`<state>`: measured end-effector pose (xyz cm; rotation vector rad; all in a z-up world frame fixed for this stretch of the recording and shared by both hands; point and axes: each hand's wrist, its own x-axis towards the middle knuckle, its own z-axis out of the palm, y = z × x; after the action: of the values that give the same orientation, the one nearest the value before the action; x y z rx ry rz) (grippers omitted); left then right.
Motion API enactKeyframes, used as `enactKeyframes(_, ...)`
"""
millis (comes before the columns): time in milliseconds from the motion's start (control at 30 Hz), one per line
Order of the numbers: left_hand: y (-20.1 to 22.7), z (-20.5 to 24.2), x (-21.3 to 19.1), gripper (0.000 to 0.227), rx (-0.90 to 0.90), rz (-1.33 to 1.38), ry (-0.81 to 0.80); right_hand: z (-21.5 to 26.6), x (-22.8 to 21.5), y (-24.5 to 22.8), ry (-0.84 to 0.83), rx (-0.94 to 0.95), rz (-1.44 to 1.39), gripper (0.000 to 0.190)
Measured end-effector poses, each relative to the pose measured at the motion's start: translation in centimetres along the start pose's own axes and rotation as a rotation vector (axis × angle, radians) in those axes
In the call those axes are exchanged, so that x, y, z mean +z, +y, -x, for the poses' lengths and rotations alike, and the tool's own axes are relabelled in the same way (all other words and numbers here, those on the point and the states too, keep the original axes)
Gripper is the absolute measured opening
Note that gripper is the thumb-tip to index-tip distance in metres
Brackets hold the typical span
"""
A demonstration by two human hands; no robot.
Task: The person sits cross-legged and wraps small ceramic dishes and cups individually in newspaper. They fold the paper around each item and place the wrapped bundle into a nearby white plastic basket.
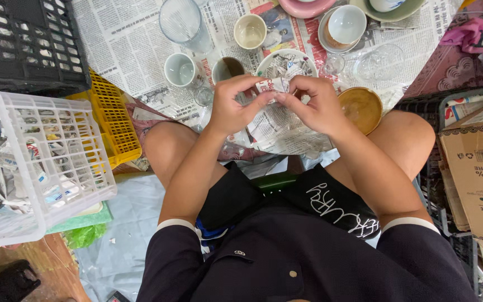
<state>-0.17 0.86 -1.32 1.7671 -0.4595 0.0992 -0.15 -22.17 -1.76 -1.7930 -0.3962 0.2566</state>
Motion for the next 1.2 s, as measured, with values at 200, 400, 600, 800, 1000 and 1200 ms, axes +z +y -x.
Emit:
enactKeyframes(200,-0.9,0.5,0.2,0.019,-0.177,0.175,-0.060,-0.3,0.0,-1.3,-0.093,-0.128,0.146,0.017)
enactKeyframes(400,-0.3,0.5,-0.1,0.019,-0.157,0.146,-0.155,0.3,0.2,0.2,-0.025,-0.066,0.176,0.023)
enactKeyframes(600,-0.5,0.4,0.1,0.014,-0.154,0.125,-0.190,0.0,-0.1,0.2,-0.080,-0.058,0.078,0.022)
enactKeyframes(800,0.1,0.6,1.2,0.029,-0.092,0.110,-0.098,-0.1,-0.3,-0.4,-0.004,-0.093,0.237,0.028)
enactKeyframes(1000,-1.0,1.1,1.7,0.020,-0.159,0.192,-0.080,0.0,-0.5,0.0,0.024,-0.171,0.265,0.029)
enactKeyframes(1200,-0.8,0.8,1.9,0.033,-0.105,0.218,-0.129,0.0,-0.2,0.5,0.085,-0.258,0.327,0.024)
